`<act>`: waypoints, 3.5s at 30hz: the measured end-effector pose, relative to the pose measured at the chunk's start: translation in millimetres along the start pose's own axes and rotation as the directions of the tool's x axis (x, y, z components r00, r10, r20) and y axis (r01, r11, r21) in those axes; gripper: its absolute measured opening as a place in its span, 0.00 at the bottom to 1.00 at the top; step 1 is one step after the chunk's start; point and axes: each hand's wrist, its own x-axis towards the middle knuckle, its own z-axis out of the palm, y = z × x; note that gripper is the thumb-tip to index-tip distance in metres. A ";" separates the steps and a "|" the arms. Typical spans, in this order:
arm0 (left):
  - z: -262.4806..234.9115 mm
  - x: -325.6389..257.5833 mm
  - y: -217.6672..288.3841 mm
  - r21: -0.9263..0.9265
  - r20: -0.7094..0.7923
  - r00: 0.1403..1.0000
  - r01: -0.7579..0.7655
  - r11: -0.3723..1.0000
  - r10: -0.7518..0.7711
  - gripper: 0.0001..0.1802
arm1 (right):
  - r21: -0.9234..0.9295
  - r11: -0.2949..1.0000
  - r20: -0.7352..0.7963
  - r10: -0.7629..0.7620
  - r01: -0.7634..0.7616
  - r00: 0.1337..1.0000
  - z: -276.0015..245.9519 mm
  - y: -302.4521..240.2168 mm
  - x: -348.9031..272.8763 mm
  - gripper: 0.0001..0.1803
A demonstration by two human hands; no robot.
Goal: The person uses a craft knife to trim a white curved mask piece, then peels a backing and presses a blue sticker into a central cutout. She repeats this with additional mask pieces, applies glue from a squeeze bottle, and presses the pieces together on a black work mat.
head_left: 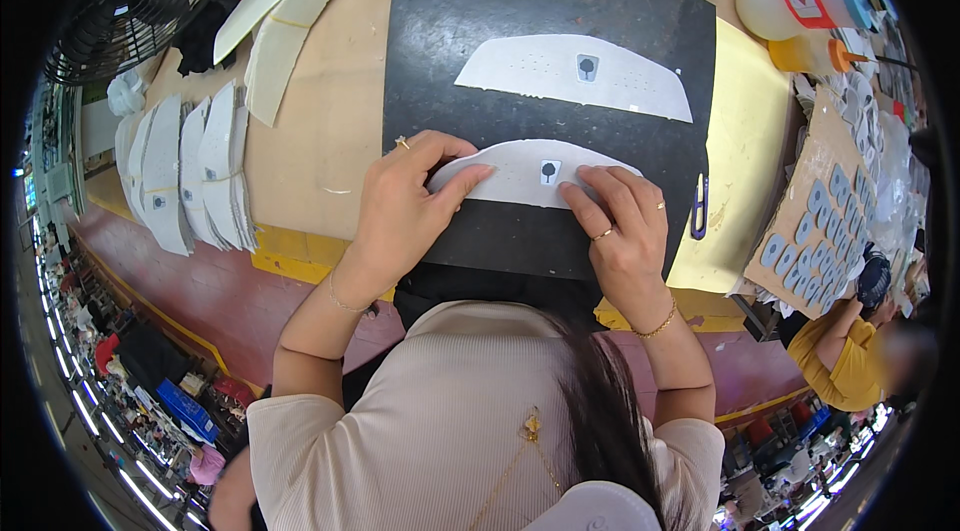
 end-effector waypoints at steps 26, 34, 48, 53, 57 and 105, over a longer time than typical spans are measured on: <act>5.0 2.1 6.0 0.173 0.052 0.991 -0.133 0.976 0.126 0.10 | 0.027 0.991 0.122 0.127 -0.131 0.984 1.7 -8.2 3.6 0.33; 6.3 -5.3 -1.2 0.149 0.094 0.935 -0.352 0.924 0.341 0.07 | 0.283 0.952 0.077 0.098 -0.116 0.992 9.7 -10.8 42.8 0.26; 15.3 -16.1 4.8 0.431 0.179 0.874 -0.483 0.762 0.452 0.18 | 0.923 0.358 -0.015 0.404 -0.143 0.915 -44.6 56.3 -32.3 0.05; 19.1 -25.3 0.5 0.520 0.149 0.874 -0.466 0.716 0.462 0.20 | 0.977 0.116 -0.213 0.442 0.180 0.871 -75.9 91.6 -76.3 0.07; 18.8 -27.6 -0.9 0.531 0.156 0.876 -0.464 0.709 0.456 0.21 | 0.932 -0.045 -0.280 0.542 0.360 0.793 -113.4 77.7 -72.4 0.06; -12.4 -65.9 21.5 -0.246 0.263 0.933 -0.184 0.952 0.248 0.07 | 0.595 0.623 0.529 0.173 -0.509 0.831 -46.2 -24.1 -15.1 0.11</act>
